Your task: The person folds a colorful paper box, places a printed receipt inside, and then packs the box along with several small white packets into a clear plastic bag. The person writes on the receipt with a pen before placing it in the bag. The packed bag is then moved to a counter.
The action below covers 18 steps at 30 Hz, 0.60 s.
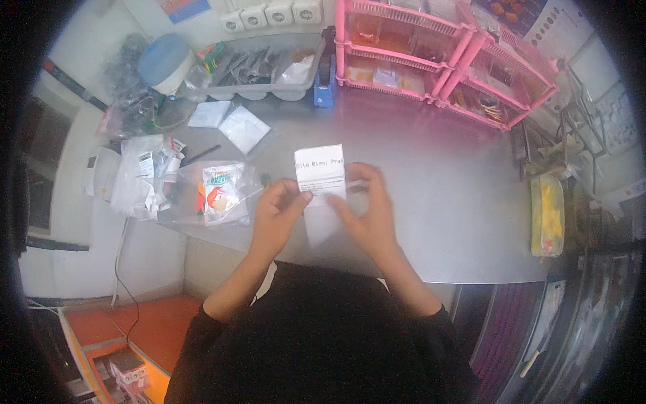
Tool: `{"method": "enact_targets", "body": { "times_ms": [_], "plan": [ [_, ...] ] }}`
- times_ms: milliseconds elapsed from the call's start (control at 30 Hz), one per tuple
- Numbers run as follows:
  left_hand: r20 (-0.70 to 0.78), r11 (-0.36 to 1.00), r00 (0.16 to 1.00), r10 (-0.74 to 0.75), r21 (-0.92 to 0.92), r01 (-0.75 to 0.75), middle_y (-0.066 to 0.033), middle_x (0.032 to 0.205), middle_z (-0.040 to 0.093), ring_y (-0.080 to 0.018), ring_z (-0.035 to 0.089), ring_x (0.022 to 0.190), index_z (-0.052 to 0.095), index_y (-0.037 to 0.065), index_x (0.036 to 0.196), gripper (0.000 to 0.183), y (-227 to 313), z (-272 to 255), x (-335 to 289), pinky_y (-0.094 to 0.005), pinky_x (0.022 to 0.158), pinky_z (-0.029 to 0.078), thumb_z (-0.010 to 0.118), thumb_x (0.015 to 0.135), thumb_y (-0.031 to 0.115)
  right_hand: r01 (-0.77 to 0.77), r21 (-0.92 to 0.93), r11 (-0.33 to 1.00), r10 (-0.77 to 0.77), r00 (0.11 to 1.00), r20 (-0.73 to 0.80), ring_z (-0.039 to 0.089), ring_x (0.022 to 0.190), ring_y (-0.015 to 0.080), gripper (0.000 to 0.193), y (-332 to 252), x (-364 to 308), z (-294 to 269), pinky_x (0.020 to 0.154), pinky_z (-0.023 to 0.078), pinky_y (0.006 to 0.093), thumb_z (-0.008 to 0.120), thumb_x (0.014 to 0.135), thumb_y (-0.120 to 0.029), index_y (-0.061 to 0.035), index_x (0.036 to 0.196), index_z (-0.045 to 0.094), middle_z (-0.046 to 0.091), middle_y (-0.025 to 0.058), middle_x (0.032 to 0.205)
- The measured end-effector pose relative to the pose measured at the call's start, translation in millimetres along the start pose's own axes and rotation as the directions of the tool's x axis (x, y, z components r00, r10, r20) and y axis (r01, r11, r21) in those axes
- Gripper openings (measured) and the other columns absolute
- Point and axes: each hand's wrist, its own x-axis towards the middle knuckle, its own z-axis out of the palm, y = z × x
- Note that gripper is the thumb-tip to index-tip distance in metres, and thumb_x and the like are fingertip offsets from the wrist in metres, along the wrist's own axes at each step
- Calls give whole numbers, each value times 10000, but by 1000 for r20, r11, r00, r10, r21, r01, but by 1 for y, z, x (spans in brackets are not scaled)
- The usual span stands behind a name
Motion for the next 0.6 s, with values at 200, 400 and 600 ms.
{"method": "enact_targets", "body": {
  "times_ms": [200,400,600],
  "plan": [
    [8,969,986,167,185,-165,-23,790,563,-86,541,742,599,1,874,113,2,5,-3,-225,665,428,652,783,43,431,-283,857,-392,901,185,566,690,192,169,-4,16,-7,629,463,282,692,697,-23,-34,859,647,618,72,827],
    [51,900,965,256,351,-257,-66,738,520,-135,531,669,630,6,946,179,11,-7,-7,-238,611,439,635,768,19,-31,133,991,-10,955,298,566,667,125,124,0,25,2,607,465,248,683,727,-23,-18,847,651,625,66,826],
    [81,885,968,239,392,-251,-69,727,513,-145,521,667,639,21,969,201,12,-14,-10,-251,593,434,622,769,15,13,138,990,-63,929,365,563,693,112,209,4,25,1,632,468,238,660,758,-17,-9,965,628,605,61,870]
  ]
}}
